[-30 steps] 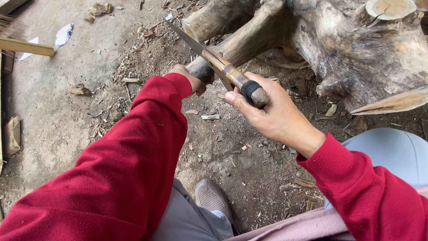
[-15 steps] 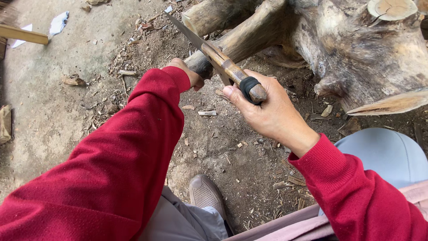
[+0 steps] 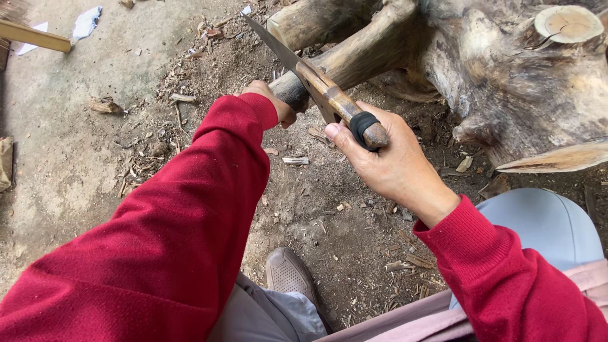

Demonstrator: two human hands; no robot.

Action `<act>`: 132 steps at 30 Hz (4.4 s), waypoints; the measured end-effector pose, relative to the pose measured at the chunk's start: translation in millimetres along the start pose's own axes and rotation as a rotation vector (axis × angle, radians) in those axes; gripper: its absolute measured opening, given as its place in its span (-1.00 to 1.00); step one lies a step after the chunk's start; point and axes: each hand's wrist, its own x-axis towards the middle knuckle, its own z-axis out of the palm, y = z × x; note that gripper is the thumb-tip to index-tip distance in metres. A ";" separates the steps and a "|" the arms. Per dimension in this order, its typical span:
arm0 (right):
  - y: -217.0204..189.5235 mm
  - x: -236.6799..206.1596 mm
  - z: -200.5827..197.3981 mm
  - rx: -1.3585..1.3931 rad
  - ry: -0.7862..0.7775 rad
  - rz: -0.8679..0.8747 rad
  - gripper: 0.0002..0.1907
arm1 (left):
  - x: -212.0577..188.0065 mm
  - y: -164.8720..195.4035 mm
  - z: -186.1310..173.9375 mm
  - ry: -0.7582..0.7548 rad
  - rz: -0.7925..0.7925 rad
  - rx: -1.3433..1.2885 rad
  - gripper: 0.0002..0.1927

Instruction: The person steadies a branch of a felled tree trunk with one hand and saws through it with a hand saw, making repeated back-and-forth cutting strokes over the branch. Near the end the person pauses and touches the partially cut section with their hand.

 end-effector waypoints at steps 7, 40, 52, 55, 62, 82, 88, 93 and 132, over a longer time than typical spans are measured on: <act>0.2 -0.6 0.0 0.024 -0.001 0.018 -0.74 | -5.3 2.4 -1.6 -0.044 -0.022 -0.015 -0.38; -9.2 13.1 -0.2 0.032 -0.021 0.093 -0.76 | -15.2 11.3 -29.7 -0.056 -0.096 -0.029 -0.14; -12.4 1.6 10.3 -0.018 0.009 0.051 -0.76 | 0.1 -6.7 -13.3 -0.059 -0.010 -0.096 -0.34; -14.6 1.4 11.2 -0.020 0.011 0.070 -0.78 | 4.0 -9.7 -9.8 -0.035 0.000 -0.085 -0.30; -11.1 -0.5 14.4 -0.013 0.019 0.048 -0.75 | 5.9 -11.0 -8.7 -0.021 -0.021 -0.068 -0.22; -13.7 -0.2 15.7 -0.006 0.013 0.036 -0.77 | -2.4 -13.1 -16.0 -0.068 -0.009 -0.087 -0.27; -13.2 0.6 15.5 -0.025 0.020 0.024 -0.78 | 2.9 -15.0 -10.6 -0.038 -0.011 -0.072 -0.28; -10.0 -1.7 16.0 -0.018 0.017 0.036 -0.77 | 6.7 -16.6 -7.2 -0.030 -0.002 -0.074 -0.28; -24.9 -23.0 -1.2 -0.120 -0.018 0.130 -0.74 | -3.2 -15.6 1.0 -0.185 0.030 0.067 -0.46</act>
